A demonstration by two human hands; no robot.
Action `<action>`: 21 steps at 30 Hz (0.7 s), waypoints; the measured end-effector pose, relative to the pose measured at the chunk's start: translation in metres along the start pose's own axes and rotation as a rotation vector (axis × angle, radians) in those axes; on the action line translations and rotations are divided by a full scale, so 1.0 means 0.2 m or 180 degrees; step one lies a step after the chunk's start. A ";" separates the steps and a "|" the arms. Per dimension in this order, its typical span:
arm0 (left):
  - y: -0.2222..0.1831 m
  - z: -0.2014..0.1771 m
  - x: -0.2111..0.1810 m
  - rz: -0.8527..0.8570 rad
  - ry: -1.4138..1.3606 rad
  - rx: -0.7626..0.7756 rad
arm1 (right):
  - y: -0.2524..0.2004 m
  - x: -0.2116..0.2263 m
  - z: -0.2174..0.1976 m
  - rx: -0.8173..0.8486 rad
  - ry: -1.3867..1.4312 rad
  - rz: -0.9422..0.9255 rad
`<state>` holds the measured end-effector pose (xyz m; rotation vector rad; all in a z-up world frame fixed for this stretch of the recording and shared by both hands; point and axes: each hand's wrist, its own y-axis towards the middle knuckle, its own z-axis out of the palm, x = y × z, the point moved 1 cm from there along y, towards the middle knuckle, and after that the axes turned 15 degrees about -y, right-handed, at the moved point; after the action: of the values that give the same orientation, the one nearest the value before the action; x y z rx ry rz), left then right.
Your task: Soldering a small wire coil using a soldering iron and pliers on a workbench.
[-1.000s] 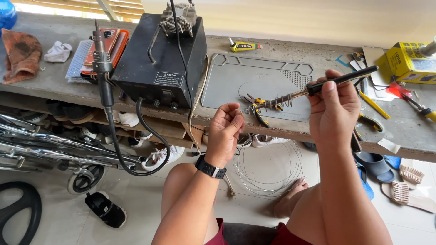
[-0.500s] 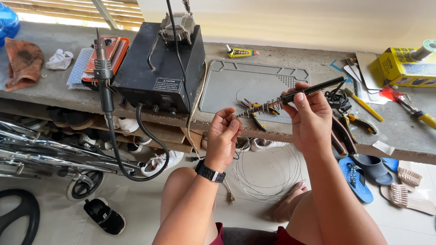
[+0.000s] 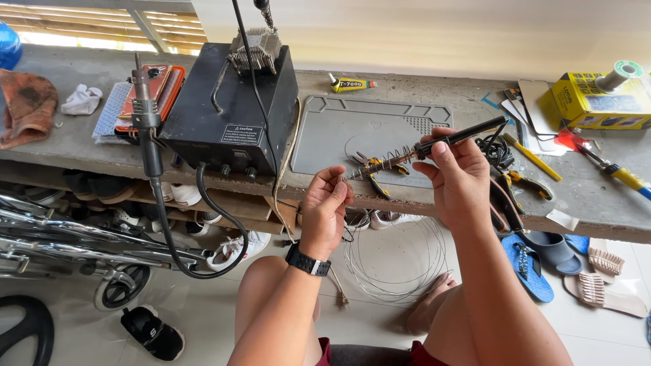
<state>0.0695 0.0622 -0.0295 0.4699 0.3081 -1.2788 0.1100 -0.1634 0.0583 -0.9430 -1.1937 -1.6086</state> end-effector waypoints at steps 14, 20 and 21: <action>-0.01 -0.03 -0.04 -0.0045 0.0037 0.0174 | 0.00 -0.02 -0.01 0.0112 -0.0015 -0.0018; -0.02 -0.03 -0.03 -0.0073 0.0146 0.0259 | -0.02 -0.01 0.02 0.0169 -0.0052 -0.0039; -0.02 -0.03 -0.03 -0.0093 0.0189 0.0284 | -0.02 -0.02 0.03 0.0226 -0.0087 -0.0029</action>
<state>0.0649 0.0687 -0.0328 0.5819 0.3095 -1.3125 0.1072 -0.1561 0.0543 -0.9179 -1.2672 -1.5548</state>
